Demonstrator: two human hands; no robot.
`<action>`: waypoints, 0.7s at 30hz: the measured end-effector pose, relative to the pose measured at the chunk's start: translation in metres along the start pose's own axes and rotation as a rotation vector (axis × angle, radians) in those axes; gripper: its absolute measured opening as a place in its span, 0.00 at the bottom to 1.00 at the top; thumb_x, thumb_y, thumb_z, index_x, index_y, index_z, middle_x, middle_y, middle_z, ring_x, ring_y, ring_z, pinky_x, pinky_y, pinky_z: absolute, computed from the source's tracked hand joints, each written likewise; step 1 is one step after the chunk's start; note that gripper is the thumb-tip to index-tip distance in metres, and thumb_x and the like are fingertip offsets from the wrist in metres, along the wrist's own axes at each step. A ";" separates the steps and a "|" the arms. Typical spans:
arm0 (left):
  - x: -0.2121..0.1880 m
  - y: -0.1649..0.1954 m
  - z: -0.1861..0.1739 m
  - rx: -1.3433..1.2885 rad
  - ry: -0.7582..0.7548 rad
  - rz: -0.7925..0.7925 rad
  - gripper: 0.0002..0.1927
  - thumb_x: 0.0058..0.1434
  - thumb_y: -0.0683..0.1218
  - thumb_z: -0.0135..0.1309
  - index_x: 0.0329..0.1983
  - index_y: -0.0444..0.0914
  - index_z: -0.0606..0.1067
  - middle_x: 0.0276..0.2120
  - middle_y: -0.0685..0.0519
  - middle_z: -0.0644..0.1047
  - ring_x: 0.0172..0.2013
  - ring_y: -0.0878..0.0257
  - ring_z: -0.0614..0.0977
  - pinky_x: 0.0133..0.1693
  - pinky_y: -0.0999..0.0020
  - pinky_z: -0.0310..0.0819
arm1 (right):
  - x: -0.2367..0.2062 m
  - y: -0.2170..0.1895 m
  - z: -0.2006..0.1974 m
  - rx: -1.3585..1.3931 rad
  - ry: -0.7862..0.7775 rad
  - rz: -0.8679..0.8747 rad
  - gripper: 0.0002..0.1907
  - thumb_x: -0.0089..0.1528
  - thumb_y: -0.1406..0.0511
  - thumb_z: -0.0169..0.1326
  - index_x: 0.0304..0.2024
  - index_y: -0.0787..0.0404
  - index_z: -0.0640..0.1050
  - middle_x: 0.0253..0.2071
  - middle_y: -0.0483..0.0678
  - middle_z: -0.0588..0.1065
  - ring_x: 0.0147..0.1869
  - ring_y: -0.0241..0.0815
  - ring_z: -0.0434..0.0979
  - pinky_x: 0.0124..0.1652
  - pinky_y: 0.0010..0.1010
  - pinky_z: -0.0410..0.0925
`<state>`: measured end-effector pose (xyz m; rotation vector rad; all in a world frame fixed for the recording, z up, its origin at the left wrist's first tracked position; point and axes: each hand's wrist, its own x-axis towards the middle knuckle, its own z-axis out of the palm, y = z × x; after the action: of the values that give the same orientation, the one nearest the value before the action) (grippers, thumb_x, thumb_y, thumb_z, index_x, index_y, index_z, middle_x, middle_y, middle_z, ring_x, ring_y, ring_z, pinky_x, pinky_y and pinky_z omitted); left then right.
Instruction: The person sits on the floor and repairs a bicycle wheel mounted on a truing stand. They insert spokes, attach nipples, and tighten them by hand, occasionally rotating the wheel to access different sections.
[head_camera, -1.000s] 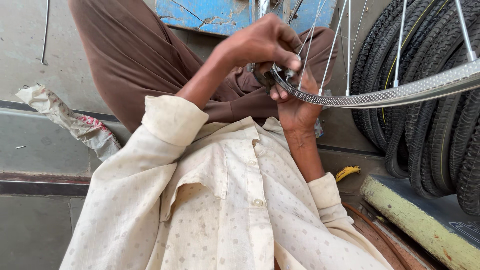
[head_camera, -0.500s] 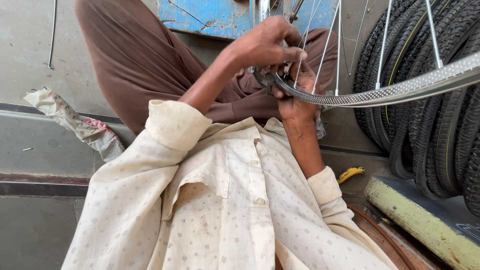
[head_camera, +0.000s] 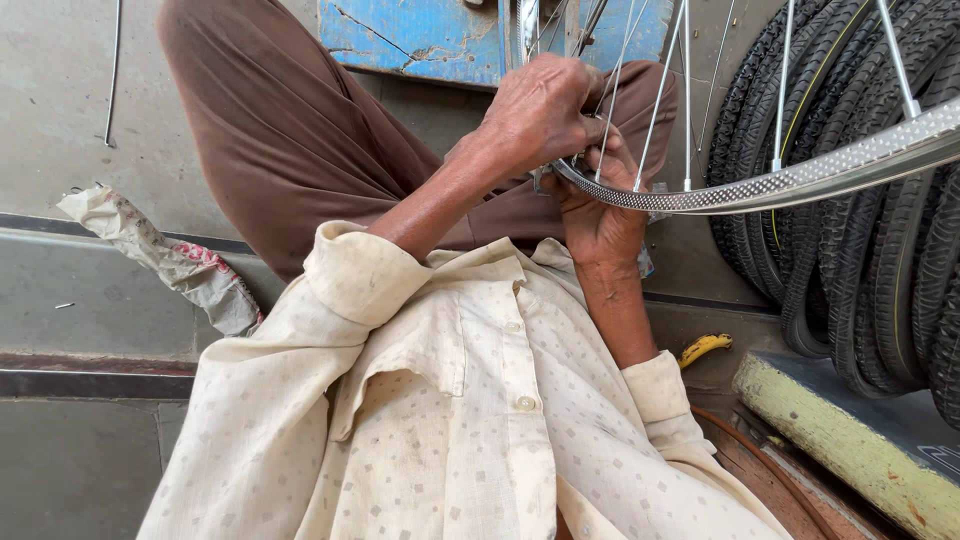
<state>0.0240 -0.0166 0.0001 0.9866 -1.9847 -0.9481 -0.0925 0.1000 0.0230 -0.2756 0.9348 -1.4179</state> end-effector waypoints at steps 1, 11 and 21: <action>-0.001 -0.003 -0.002 -0.058 0.032 0.059 0.19 0.55 0.57 0.69 0.27 0.35 0.83 0.19 0.45 0.79 0.23 0.52 0.80 0.27 0.52 0.73 | 0.002 0.003 -0.002 -0.019 0.017 -0.027 0.20 0.65 0.65 0.53 0.58 0.66 0.71 0.44 0.50 0.79 0.40 0.42 0.82 0.40 0.37 0.78; 0.009 -0.044 -0.044 -0.942 -0.724 -0.137 0.25 0.65 0.48 0.62 0.62 0.30 0.74 0.33 0.47 0.84 0.24 0.65 0.86 0.20 0.76 0.75 | 0.018 0.016 -0.018 0.026 -0.137 -0.062 0.15 0.78 0.62 0.51 0.53 0.71 0.74 0.34 0.50 0.75 0.23 0.28 0.66 0.27 0.25 0.65; 0.006 -0.048 -0.026 -0.911 -0.662 -0.222 0.21 0.60 0.44 0.67 0.52 0.26 0.80 0.31 0.44 0.84 0.18 0.62 0.79 0.16 0.72 0.69 | -0.003 0.009 0.001 0.117 -0.129 -0.015 0.23 0.65 0.64 0.53 0.58 0.72 0.70 0.41 0.54 0.78 0.34 0.40 0.77 0.48 0.44 0.78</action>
<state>0.0580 -0.0505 -0.0261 0.3735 -1.5758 -2.2457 -0.0847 0.1036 0.0188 -0.2838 0.7434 -1.4455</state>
